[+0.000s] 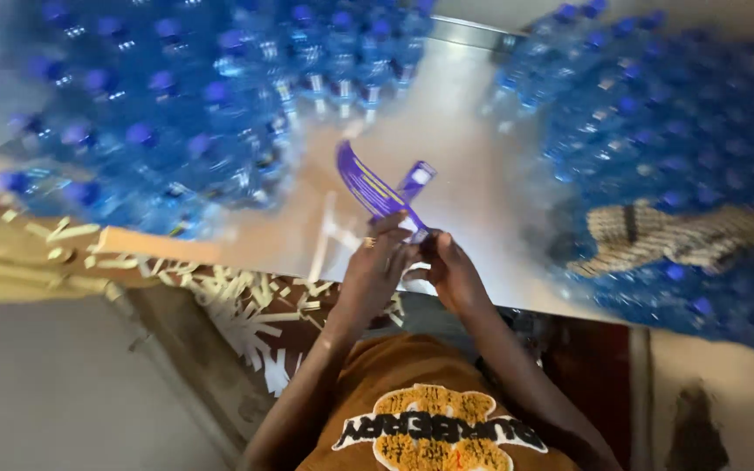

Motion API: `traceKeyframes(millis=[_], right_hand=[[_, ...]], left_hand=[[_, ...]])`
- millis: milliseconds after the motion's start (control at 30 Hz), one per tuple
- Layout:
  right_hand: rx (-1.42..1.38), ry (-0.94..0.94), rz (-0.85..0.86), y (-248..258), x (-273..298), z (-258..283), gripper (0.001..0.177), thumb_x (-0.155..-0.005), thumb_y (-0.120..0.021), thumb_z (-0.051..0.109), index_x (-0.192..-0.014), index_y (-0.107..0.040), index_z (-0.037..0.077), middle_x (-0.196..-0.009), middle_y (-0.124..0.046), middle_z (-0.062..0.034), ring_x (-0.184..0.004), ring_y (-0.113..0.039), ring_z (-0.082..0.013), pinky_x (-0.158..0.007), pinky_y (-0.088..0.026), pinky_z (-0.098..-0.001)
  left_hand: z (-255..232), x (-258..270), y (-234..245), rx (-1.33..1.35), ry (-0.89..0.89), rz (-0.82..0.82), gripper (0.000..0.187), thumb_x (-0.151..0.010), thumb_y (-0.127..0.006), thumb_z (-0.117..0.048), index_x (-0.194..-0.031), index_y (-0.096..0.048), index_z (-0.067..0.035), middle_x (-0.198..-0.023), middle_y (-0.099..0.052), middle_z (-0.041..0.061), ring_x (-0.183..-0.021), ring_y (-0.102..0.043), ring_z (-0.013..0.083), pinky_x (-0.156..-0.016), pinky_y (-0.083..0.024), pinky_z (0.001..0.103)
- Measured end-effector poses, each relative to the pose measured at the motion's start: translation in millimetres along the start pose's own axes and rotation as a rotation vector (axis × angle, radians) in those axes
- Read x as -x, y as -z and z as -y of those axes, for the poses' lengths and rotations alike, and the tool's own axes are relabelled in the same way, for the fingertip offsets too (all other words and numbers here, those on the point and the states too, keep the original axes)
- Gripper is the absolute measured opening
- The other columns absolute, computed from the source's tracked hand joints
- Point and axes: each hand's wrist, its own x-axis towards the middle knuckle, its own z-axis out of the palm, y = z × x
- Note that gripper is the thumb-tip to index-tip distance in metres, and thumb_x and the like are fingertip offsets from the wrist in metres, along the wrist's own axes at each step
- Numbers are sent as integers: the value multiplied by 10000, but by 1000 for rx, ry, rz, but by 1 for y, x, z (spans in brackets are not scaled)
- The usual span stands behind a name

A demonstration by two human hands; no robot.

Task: Manually applying adhesive labels to plastic water bottles at a production station.

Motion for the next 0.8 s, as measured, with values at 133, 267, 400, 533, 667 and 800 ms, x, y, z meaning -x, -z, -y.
traceKeyframes(millis=[133, 267, 400, 533, 667, 800], right_hand=[[83, 186, -404, 36, 14, 27, 253, -1069, -797, 255, -1190, -724, 45, -926, -692, -57, -808, -741, -197, -784, -671, -360], [476, 466, -838, 105, 52, 47, 194, -1081, -764, 130, -1230, -703, 22, -971, -640, -145, -918, -695, -254, -854, -591, -430], [960, 612, -1011, 101, 109, 128, 180, -1130, -711, -7, -1275, -749, 94, -1079, -620, -125, -1008, -672, -393, -913, -585, -475], [1012, 576, -971, 117, 125, 146, 255, -1154, -661, 9, -1310, -807, 149, -1107, -540, -42, -1060, -634, -313, -964, -547, -482], [977, 562, -839, 123, 120, 156, 184, -1083, -742, 141, -1231, -852, 147, -1178, -562, -79, -1213, -615, -346, -1075, -478, -467], [788, 453, -830, 132, 95, 156, 133, -1106, -751, 191, -1184, -836, 125, -1065, -665, -120, -1058, -675, -396, -987, -519, -496]], left_hand=[[9, -17, -80, 78, -196, 43, 266, -1047, -696, -123, -1310, -661, -141, -1521, -672, 79, -1252, -757, 372, -910, -694, 478], [27, -55, -150, 228, -40, 218, 591, -989, -770, -83, -1532, -542, -130, -1555, -583, 182, -1169, -755, 470, -885, -690, 552], [103, -119, -304, 586, 179, 369, 687, -1004, -804, -92, -1619, -500, -51, -1654, -479, 270, -1442, -554, 572, -1070, -623, 514], [127, -214, -442, 366, -64, 385, 871, -952, -781, -222, -1675, -404, 87, -1660, -448, 404, -1583, -385, 598, -1358, -298, 639], [100, -262, -498, 226, -39, 309, 934, -818, -899, -340, -1623, -487, -108, -1579, -528, 266, -1488, -513, 541, -1249, -428, 662], [95, -271, -482, 165, 20, 313, 841, -781, -874, -451, -1515, -576, -170, -1379, -676, 237, -1295, -677, 545, -1115, -540, 690]])
